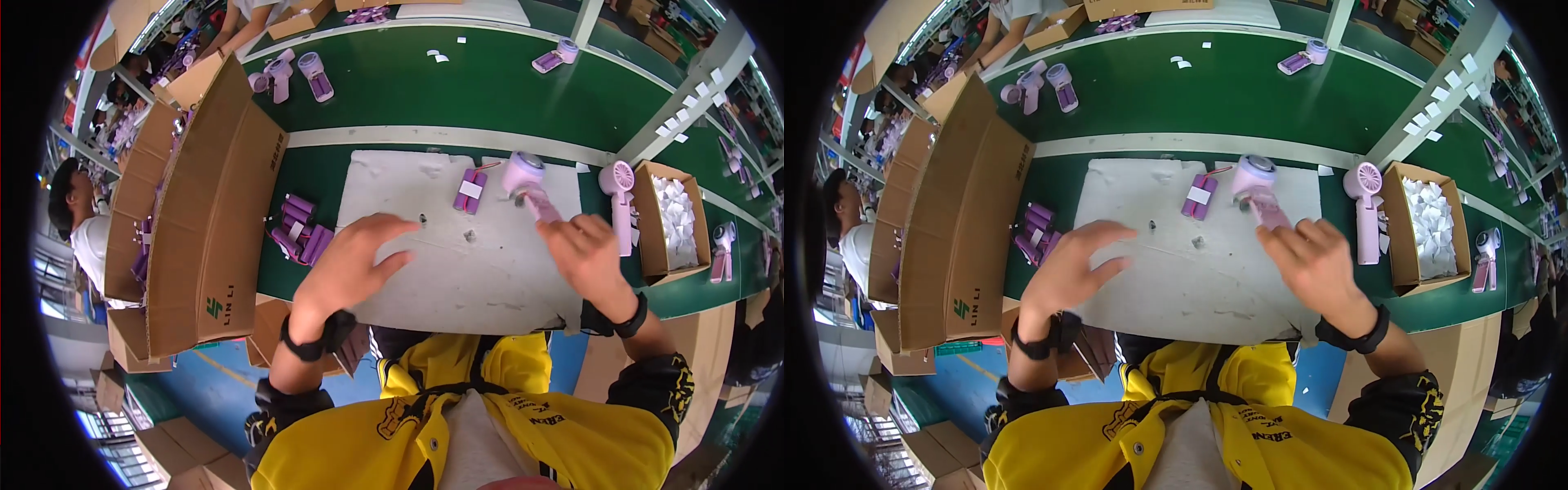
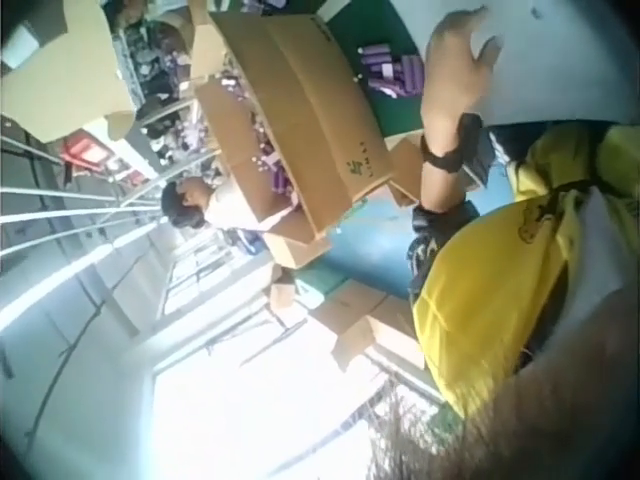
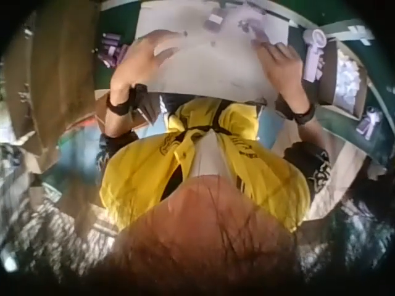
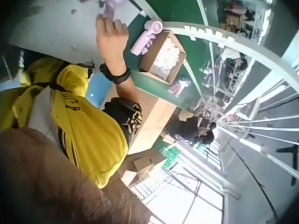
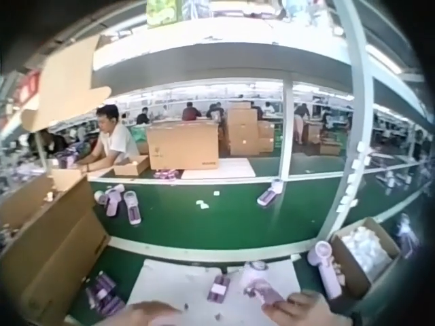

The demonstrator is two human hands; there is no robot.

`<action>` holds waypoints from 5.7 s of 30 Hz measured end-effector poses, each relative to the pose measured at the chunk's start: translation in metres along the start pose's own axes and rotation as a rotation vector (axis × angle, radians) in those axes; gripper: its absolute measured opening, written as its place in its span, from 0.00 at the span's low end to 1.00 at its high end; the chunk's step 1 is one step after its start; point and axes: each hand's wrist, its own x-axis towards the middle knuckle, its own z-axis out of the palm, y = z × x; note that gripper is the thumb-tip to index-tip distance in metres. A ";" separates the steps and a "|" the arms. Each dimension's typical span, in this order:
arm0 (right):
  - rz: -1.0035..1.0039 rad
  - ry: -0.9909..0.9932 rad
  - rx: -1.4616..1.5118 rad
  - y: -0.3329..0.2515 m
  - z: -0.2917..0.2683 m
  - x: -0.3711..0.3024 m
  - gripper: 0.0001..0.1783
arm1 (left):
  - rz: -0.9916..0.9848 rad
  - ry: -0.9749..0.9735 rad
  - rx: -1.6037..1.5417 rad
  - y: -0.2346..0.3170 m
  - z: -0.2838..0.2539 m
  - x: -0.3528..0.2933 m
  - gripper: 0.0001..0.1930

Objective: The person assembles handheld fans by connecting battery pack wires to circuit boards and pressing the components into the handles. After setting a finished fan aside, they apply tape to a new battery pack and repeat the assembly process.

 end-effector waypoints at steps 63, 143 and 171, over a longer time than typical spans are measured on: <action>0.290 0.061 0.603 -0.008 0.072 0.038 0.11 | 0.082 -0.064 -0.438 -0.017 0.066 0.098 0.10; 0.307 0.104 0.798 -0.013 0.071 0.030 0.06 | -0.155 -0.243 -0.862 -0.022 0.065 0.093 0.04; 0.241 0.071 0.754 -0.010 0.078 0.033 0.04 | -0.251 -0.278 -0.958 -0.025 0.052 0.095 0.14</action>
